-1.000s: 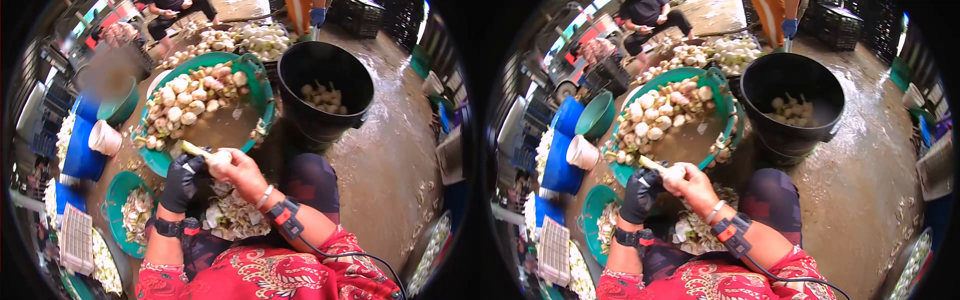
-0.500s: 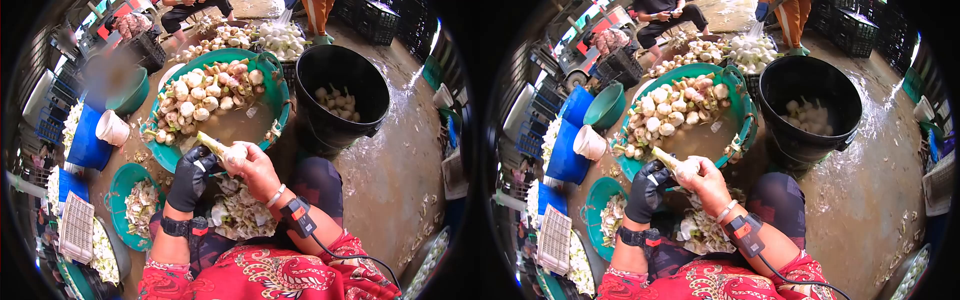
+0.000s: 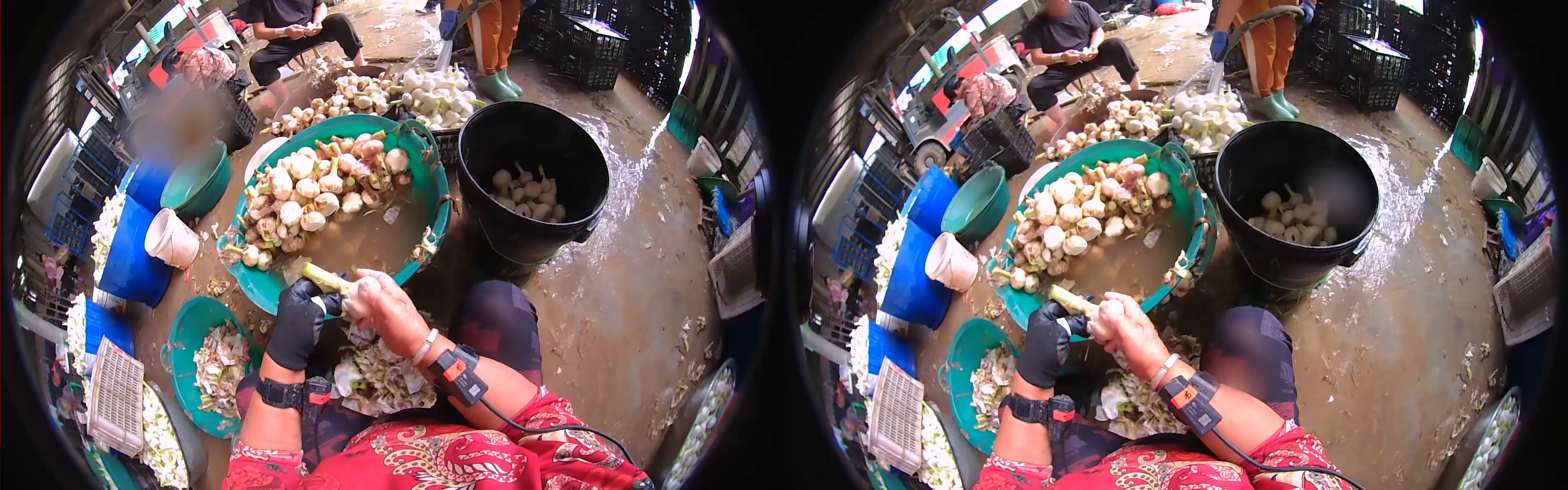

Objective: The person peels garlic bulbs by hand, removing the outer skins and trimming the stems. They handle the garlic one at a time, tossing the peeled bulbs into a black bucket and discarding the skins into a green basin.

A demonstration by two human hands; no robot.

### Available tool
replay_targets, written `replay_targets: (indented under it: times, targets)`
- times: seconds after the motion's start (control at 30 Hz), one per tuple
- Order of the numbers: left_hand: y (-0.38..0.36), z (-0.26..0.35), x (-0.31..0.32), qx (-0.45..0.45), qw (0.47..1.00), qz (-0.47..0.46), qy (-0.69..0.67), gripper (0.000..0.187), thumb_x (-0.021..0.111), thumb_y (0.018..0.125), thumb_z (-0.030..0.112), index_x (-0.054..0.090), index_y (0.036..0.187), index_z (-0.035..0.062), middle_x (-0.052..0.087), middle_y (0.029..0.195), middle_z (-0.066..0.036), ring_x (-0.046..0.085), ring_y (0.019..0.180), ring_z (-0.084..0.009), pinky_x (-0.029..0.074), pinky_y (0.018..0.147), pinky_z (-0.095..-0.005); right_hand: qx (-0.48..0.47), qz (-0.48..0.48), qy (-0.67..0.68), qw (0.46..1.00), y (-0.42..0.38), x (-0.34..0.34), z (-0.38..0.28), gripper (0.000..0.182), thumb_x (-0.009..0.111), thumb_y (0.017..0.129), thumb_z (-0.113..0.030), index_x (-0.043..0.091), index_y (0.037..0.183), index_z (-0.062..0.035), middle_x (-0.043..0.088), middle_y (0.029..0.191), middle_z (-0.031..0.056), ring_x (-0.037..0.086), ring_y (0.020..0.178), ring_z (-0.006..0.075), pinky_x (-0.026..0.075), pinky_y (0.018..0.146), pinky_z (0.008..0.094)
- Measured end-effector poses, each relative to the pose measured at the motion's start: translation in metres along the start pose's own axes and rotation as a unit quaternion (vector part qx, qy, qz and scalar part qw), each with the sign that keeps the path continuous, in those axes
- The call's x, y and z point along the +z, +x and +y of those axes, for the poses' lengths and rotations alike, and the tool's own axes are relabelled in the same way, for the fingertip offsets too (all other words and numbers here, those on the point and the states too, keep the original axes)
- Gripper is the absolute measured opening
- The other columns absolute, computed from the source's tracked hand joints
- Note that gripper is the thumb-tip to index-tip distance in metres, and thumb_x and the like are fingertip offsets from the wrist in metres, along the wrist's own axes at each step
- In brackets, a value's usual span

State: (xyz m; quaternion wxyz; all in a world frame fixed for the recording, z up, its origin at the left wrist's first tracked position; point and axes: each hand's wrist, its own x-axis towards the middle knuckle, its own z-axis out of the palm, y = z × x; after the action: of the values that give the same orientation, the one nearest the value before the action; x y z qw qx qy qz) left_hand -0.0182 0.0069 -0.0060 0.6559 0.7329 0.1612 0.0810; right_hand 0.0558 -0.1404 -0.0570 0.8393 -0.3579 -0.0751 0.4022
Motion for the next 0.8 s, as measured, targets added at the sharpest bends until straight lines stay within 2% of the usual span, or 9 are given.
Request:
replay_targets:
  times: [0.17, 0.27, 0.4, 0.47, 0.57, 0.67, 0.7, 0.73, 0.8]
  targets:
    - [0.005, -0.014, 0.001, -0.016, 0.997, 0.034, 0.073, 0.034, 0.054, 0.081, -0.004, 0.064, 0.113, -0.0010, 0.067, 0.099, -0.004, 0.062, 0.087, -0.0114, 0.050, 0.077, -0.0265, 0.228, -0.045, 0.151, 0.961, 0.009, -0.010, -0.004, 0.047, 0.040, 0.093, -0.049, 0.055, 0.099, -0.0054, 0.062, 0.074, 0.0135, 0.056, 0.052, 0.0190, 0.041, 0.040, 0.0263]
    - [0.006, -0.017, -0.002, -0.044, 0.996, 0.023, 0.070, 0.033, 0.054, 0.082, -0.004, 0.065, 0.113, -0.0003, 0.068, 0.098, -0.004, 0.062, 0.086, -0.0113, 0.050, 0.076, -0.0262, 0.332, -0.098, 0.215, 0.913, 0.008, -0.015, -0.006, 0.052, 0.039, 0.091, -0.054, 0.057, 0.092, -0.0048, 0.062, 0.073, 0.0158, 0.056, 0.051, 0.0202, 0.041, 0.039, 0.0269]
    - [-0.006, -0.005, 0.014, 0.053, 0.992, 0.034, 0.111, 0.033, 0.055, 0.082, -0.003, 0.064, 0.114, -0.0003, 0.068, 0.100, -0.005, 0.061, 0.088, -0.0111, 0.049, 0.079, -0.0252, 0.306, -0.128, 0.227, 0.915, 0.007, -0.013, -0.009, 0.055, 0.041, 0.090, -0.055, 0.060, 0.096, -0.0036, 0.063, 0.075, 0.0159, 0.062, 0.058, 0.0241, 0.048, 0.042, 0.0295]
    - [-0.011, -0.004, 0.017, -0.030, 0.982, 0.020, -0.187, 0.036, 0.054, 0.081, -0.005, 0.061, 0.117, -0.0031, 0.067, 0.102, -0.007, 0.061, 0.089, -0.0129, 0.049, 0.079, -0.0265, 0.301, -0.109, 0.235, 0.918, 0.009, -0.016, -0.011, 0.057, 0.040, 0.091, -0.056, 0.061, 0.098, -0.0032, 0.063, 0.076, 0.0138, 0.064, 0.061, 0.0255, 0.050, 0.044, 0.0309]
    - [-0.012, -0.008, 0.010, 0.007, 0.997, 0.005, -0.075, 0.033, 0.057, 0.083, -0.002, 0.060, 0.116, -0.0049, 0.067, 0.106, -0.010, 0.063, 0.093, -0.0156, 0.050, 0.083, -0.0293, 0.294, -0.128, 0.141, 0.937, 0.009, -0.015, -0.009, 0.064, 0.037, 0.090, -0.063, 0.061, 0.096, -0.0039, 0.063, 0.076, 0.0118, 0.064, 0.060, 0.0240, 0.051, 0.046, 0.0302]
    - [-0.013, -0.007, 0.010, 0.070, 0.996, 0.022, 0.056, 0.029, 0.060, 0.084, 0.000, 0.063, 0.112, -0.0039, 0.067, 0.107, -0.013, 0.065, 0.093, -0.0201, 0.051, 0.083, -0.0316, 0.020, 0.026, -0.142, 0.989, -0.007, 0.001, -0.010, 0.053, 0.064, 0.087, -0.046, 0.047, 0.114, -0.0042, 0.063, 0.082, 0.0090, 0.063, 0.059, 0.0185, 0.051, 0.047, 0.0293]
    - [-0.012, -0.007, 0.009, 0.101, 0.988, 0.031, 0.110, 0.027, 0.061, 0.084, 0.001, 0.064, 0.110, -0.0031, 0.067, 0.107, -0.014, 0.066, 0.093, -0.0225, 0.051, 0.082, -0.0325, 0.007, -0.002, -0.224, 0.974, -0.010, 0.004, -0.014, 0.061, 0.076, 0.080, -0.031, 0.037, 0.120, -0.0042, 0.064, 0.089, 0.0108, 0.065, 0.067, 0.0207, 0.053, 0.057, 0.0331]
    - [-0.011, -0.008, 0.006, 0.100, 0.988, 0.030, 0.111, 0.027, 0.061, 0.084, 0.001, 0.064, 0.110, -0.0031, 0.067, 0.107, -0.014, 0.066, 0.093, -0.0225, 0.051, 0.082, -0.0325, -0.221, 0.066, -0.434, 0.871, -0.009, 0.004, 0.000, 0.065, 0.079, 0.076, -0.032, 0.039, 0.119, -0.0033, 0.065, 0.092, 0.0138, 0.067, 0.078, 0.0240, 0.054, 0.069, 0.0353]
    - [-0.006, -0.011, -0.001, 0.255, 0.896, -0.037, 0.362, 0.024, 0.063, 0.082, 0.002, 0.067, 0.106, -0.0016, 0.068, 0.104, -0.015, 0.067, 0.092, -0.0252, 0.052, 0.080, -0.0328, -0.144, 0.108, -0.449, 0.875, -0.012, 0.006, -0.006, 0.066, 0.080, 0.074, -0.031, 0.040, 0.117, -0.0028, 0.065, 0.094, 0.0156, 0.066, 0.088, 0.0265, 0.053, 0.079, 0.0361]
